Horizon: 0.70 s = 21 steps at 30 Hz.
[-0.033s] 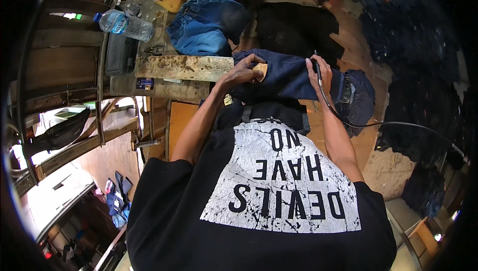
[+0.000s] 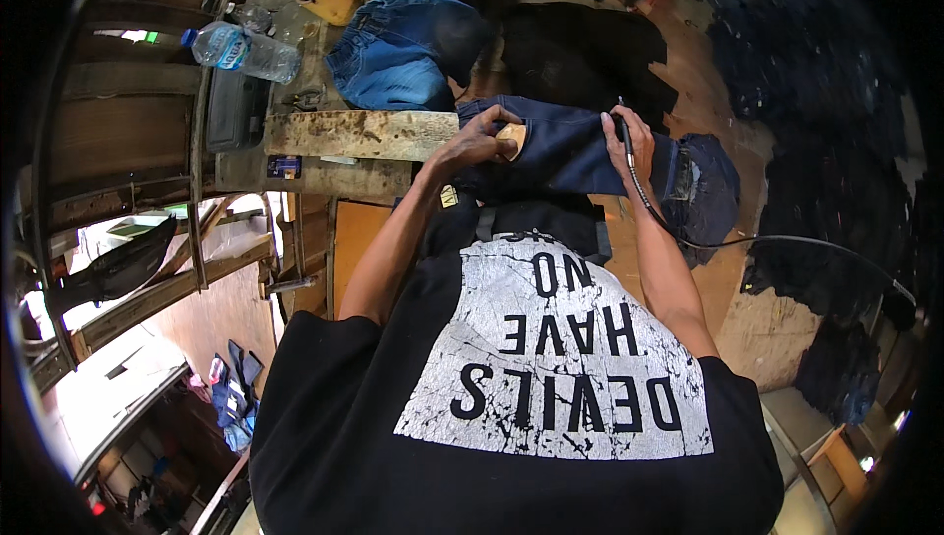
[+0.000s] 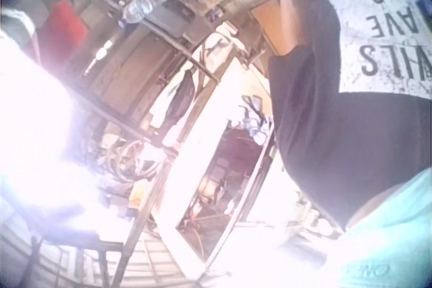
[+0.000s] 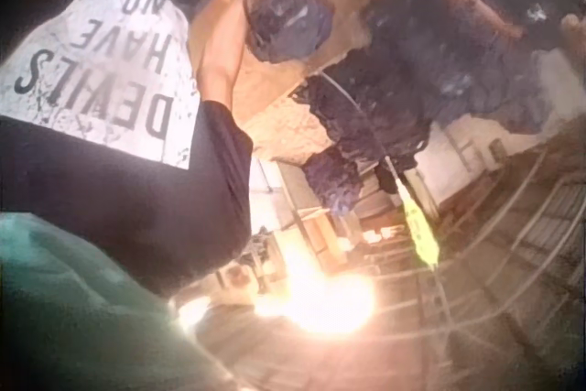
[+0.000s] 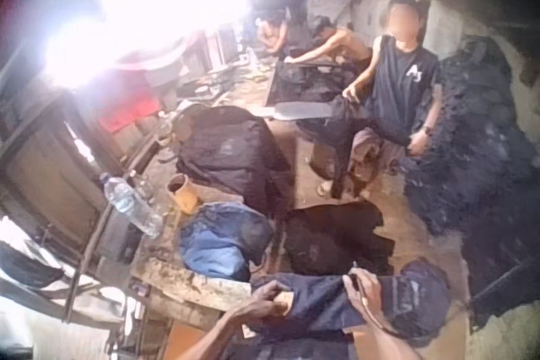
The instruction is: The person uses a seam ripper to remove stitching from the seams and pockets of a pair of dark denim jeans. They work along the leg seams, pocket edges, and waistband, then place the jeans aside and pick up another pair to continue the process.
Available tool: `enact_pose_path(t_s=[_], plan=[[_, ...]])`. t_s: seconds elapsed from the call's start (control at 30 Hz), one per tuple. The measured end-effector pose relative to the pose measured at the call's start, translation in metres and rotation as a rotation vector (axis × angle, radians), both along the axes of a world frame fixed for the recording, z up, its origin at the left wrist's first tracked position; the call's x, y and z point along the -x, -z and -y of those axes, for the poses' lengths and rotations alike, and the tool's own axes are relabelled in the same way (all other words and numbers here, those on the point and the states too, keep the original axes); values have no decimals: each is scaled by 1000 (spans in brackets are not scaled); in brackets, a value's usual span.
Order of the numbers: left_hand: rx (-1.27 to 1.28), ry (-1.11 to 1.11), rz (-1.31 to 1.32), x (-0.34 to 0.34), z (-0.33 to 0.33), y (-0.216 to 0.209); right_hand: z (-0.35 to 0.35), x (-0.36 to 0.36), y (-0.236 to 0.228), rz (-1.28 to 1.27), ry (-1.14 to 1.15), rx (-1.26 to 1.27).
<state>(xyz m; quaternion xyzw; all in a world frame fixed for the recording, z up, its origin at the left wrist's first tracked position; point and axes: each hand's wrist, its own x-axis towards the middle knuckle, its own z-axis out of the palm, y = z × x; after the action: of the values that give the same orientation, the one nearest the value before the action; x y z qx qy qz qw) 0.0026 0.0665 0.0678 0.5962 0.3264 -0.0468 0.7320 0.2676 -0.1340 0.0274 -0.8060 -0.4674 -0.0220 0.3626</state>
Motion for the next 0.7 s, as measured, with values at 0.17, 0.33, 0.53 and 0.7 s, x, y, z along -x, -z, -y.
enact_pose_path(t_s=[0.17, 0.33, 0.53, 0.7], plan=[[-327, 179, -68, 4, -9, 5, -6, -3, 3, 25, -2, 16], [-42, -61, 106, 18, -3, 13, -6, -6, 12, 7, -17, 61], [-211, -67, 127, 20, 8, 20, -8, -7, 15, -66, -1, 59], [-73, -175, 287, 25, 9, 34, 2, -11, 20, -366, -81, -26]])
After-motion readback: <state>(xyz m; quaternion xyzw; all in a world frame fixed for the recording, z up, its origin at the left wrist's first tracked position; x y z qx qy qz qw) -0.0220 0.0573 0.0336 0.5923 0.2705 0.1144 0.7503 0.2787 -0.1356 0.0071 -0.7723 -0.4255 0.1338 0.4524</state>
